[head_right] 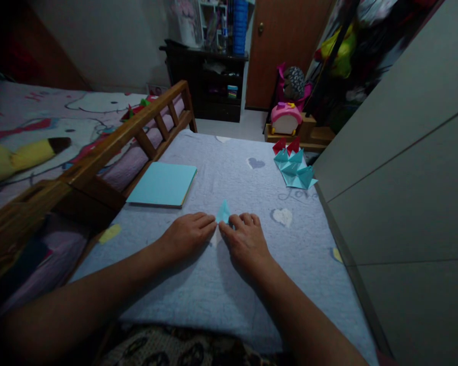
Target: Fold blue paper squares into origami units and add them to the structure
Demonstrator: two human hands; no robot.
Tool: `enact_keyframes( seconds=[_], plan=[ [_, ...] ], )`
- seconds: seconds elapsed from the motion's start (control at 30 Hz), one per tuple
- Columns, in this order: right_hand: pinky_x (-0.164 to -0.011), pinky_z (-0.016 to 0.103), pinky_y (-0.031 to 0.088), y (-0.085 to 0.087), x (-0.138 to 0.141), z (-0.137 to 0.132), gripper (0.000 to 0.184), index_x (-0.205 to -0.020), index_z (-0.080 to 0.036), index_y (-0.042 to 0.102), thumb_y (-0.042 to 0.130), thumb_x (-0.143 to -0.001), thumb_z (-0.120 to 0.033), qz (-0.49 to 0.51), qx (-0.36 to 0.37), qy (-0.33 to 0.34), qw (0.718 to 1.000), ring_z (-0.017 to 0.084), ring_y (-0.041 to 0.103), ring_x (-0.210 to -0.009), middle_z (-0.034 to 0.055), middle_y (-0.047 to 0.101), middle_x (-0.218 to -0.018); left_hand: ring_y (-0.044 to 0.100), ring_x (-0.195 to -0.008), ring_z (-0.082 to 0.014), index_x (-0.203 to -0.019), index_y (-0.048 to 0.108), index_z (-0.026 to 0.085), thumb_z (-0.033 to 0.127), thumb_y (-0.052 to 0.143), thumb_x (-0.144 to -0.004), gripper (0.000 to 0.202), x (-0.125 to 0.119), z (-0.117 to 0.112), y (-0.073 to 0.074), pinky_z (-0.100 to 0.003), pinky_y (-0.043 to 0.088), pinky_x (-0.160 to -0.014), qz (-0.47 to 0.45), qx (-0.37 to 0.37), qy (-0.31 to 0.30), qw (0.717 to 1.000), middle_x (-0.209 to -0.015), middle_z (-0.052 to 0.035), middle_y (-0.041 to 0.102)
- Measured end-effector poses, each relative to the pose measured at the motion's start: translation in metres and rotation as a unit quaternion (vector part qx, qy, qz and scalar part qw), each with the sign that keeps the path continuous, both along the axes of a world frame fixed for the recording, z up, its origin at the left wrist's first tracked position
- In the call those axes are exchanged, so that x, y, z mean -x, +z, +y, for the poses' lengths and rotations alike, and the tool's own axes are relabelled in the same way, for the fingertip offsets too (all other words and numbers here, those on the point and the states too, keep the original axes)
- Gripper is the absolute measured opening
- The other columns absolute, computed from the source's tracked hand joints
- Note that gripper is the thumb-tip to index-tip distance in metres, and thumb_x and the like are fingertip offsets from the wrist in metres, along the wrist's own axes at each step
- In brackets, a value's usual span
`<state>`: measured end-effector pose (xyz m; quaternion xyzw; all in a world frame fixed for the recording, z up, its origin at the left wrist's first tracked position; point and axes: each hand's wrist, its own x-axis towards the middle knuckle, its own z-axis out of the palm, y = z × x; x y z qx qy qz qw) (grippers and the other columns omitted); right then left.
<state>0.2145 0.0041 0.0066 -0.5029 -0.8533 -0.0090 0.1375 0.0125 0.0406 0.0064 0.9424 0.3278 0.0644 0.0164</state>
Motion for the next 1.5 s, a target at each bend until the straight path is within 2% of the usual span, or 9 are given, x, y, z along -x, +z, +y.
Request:
enact_keyframes(
  seconds=[0.1, 0.27, 0.8, 0.9, 1.0, 1.13, 1.3, 1.4, 1.5],
  plan=[
    [-0.086, 0.040, 0.031, 0.001, 0.000, -0.001, 0.026, -0.121, -0.030, 0.066, 0.061, -0.096, -0.023, -0.013, 0.007, 0.002, 1.000, 0.025, 0.052, -0.094, 0.0046, 0.070, -0.106, 0.061, -0.093, -0.0233, -0.107, 0.067, 0.012, 0.011, 0.055, -0.095, 0.017, -0.001, -0.005, 0.002, -0.034, 0.050, -0.077, 0.029, -0.003, 0.011, 1.000, -0.102, -0.0089, 0.069],
    [-0.088, 0.042, 0.032, 0.004, -0.006, -0.001, 0.028, -0.118, -0.030, 0.067, 0.060, -0.094, -0.018, -0.015, 0.027, -0.002, 1.000, 0.027, 0.052, -0.098, 0.0052, 0.070, -0.111, 0.059, -0.089, -0.0234, -0.102, 0.067, 0.013, 0.007, 0.049, -0.093, 0.021, -0.003, -0.010, 0.004, -0.034, 0.047, -0.074, 0.051, -0.014, 0.022, 0.998, -0.099, -0.0094, 0.068],
    [-0.085, 0.042, 0.037, 0.005, -0.040, 0.007, 0.033, -0.109, -0.031, 0.074, 0.059, -0.089, -0.009, 0.029, 0.058, -0.003, 0.998, 0.026, 0.056, -0.095, 0.0062, 0.070, -0.108, 0.057, -0.084, -0.0240, -0.093, 0.066, 0.013, 0.003, 0.049, -0.090, 0.021, -0.003, -0.008, 0.002, -0.034, 0.045, -0.069, 0.031, -0.009, 0.014, 0.999, -0.094, -0.0111, 0.068],
    [-0.085, 0.042, 0.039, -0.001, -0.039, 0.011, 0.024, -0.094, -0.025, 0.076, 0.056, -0.092, -0.010, 0.087, 0.063, -0.010, 0.994, 0.025, 0.057, -0.091, 0.0067, 0.071, -0.098, 0.059, -0.083, -0.0234, -0.089, 0.065, 0.014, 0.007, 0.051, -0.092, 0.016, -0.002, -0.005, 0.002, -0.035, 0.049, -0.073, -0.014, 0.015, 0.036, 0.999, -0.091, -0.0092, 0.067],
    [-0.088, 0.042, 0.041, -0.007, -0.032, 0.015, 0.022, -0.104, -0.019, 0.072, 0.054, -0.092, -0.013, 0.159, 0.043, -0.037, 0.986, 0.026, 0.056, -0.095, 0.0095, 0.070, -0.099, 0.060, -0.090, -0.0245, -0.098, 0.063, 0.015, 0.017, 0.058, -0.093, 0.007, -0.001, 0.001, -0.002, -0.038, 0.051, -0.081, -0.107, 0.037, 0.091, 0.989, -0.095, -0.0085, 0.066],
    [-0.089, 0.044, 0.044, -0.013, -0.018, 0.019, 0.030, -0.119, -0.016, 0.065, 0.058, -0.090, -0.019, 0.204, 0.030, -0.062, 0.977, 0.028, 0.055, -0.099, 0.0130, 0.066, -0.107, 0.056, -0.108, -0.0280, -0.122, 0.055, 0.015, 0.026, 0.069, -0.087, 0.039, -0.004, 0.010, -0.010, -0.044, 0.050, -0.095, -0.193, 0.055, 0.141, 0.970, -0.116, -0.0116, 0.062],
    [-0.087, 0.042, 0.045, -0.015, -0.013, 0.020, 0.030, -0.108, -0.019, 0.070, 0.053, -0.086, -0.007, 0.232, 0.052, -0.031, 0.971, 0.026, 0.054, -0.098, 0.0106, 0.065, -0.103, 0.055, -0.101, -0.0252, -0.097, 0.063, 0.018, 0.015, 0.063, -0.085, 0.012, -0.008, 0.014, -0.010, -0.040, 0.049, -0.090, -0.224, 0.088, 0.122, 0.963, -0.102, -0.0069, 0.061],
    [-0.087, 0.041, 0.044, -0.016, -0.015, 0.020, 0.035, -0.098, -0.021, 0.074, 0.051, -0.081, -0.001, 0.246, 0.066, -0.025, 0.967, 0.024, 0.055, -0.097, 0.0084, 0.065, -0.099, 0.055, -0.099, -0.0238, -0.094, 0.064, 0.019, 0.004, 0.053, -0.080, 0.022, -0.006, 0.015, -0.009, -0.039, 0.049, -0.089, -0.249, 0.105, 0.103, 0.957, -0.100, -0.0057, 0.062],
    [-0.087, 0.041, 0.044, -0.017, -0.018, 0.020, 0.036, -0.092, -0.022, 0.075, 0.050, -0.081, 0.001, 0.255, 0.075, -0.022, 0.964, 0.024, 0.055, -0.097, 0.0073, 0.064, -0.098, 0.056, -0.103, -0.0236, -0.104, 0.062, 0.018, 0.001, 0.048, -0.078, 0.034, -0.005, 0.017, -0.009, -0.040, 0.048, -0.094, -0.284, 0.114, 0.127, 0.943, -0.104, -0.0065, 0.063]
  ],
)
